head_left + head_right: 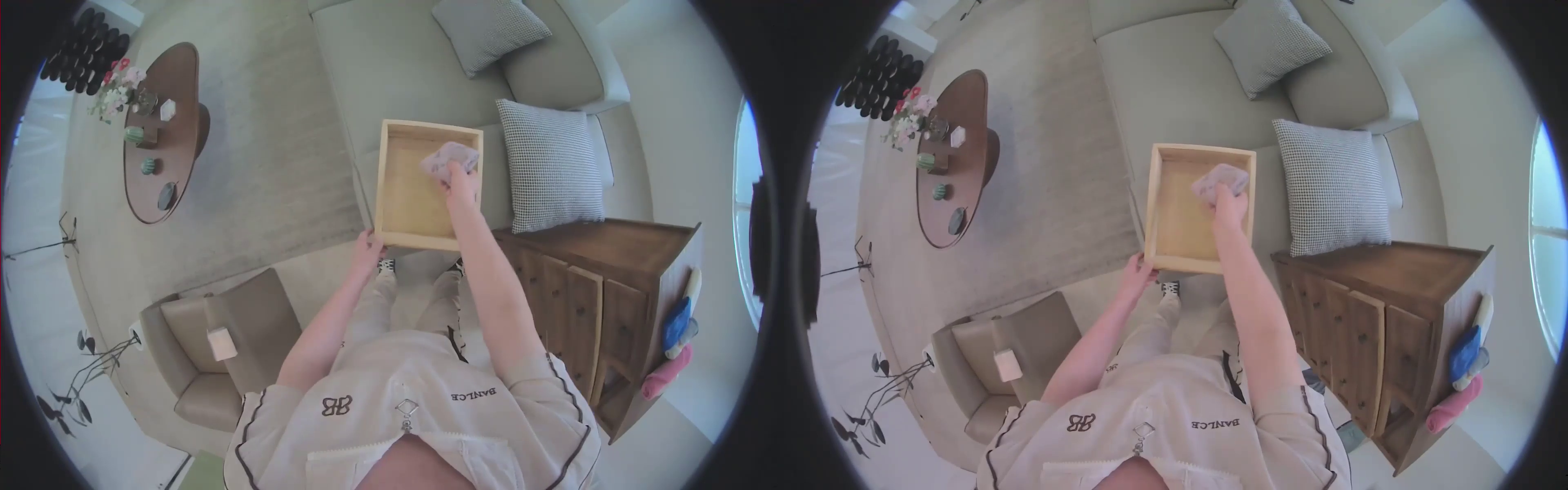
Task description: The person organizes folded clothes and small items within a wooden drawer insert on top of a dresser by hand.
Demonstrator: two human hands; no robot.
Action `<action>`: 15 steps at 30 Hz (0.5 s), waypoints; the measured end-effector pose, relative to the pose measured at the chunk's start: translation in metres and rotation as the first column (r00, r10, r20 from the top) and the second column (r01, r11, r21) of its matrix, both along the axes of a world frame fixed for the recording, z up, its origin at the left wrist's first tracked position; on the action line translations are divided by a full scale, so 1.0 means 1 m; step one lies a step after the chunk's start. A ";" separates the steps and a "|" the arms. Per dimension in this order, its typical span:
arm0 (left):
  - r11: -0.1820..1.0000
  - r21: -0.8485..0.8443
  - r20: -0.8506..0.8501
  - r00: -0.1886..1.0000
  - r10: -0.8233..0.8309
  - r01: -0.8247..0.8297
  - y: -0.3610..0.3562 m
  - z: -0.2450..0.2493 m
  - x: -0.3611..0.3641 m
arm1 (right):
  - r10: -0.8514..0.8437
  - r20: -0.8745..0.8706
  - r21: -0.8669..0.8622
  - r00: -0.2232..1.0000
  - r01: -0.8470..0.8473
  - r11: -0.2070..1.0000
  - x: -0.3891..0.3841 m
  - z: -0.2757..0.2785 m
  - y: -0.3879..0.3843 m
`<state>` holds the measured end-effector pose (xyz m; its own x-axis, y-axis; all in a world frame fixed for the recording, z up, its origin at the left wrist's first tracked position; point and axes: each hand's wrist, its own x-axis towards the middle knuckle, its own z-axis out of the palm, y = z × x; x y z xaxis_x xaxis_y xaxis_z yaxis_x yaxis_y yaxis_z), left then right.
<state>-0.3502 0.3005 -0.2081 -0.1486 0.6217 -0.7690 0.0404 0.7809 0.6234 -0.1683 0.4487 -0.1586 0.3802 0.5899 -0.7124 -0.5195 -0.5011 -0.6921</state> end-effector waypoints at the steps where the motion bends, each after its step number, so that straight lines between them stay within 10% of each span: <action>1: 1.000 0.022 -0.014 1.000 -0.018 0.019 -0.001 -0.003 0.003 | -0.029 0.034 -0.059 0.999 0.031 0.998 0.003 -0.007 0.009; 8: 0.999 0.031 0.012 1.000 -0.010 0.010 0.002 0.004 0.002 | 0.284 0.474 -0.292 0.834 -0.155 0.944 -0.003 -0.034 0.054; 15: 1.000 0.022 0.019 1.000 0.016 -0.017 0.000 0.004 0.006 | 0.459 0.436 -0.328 0.774 -0.338 0.882 -0.046 -0.028 0.059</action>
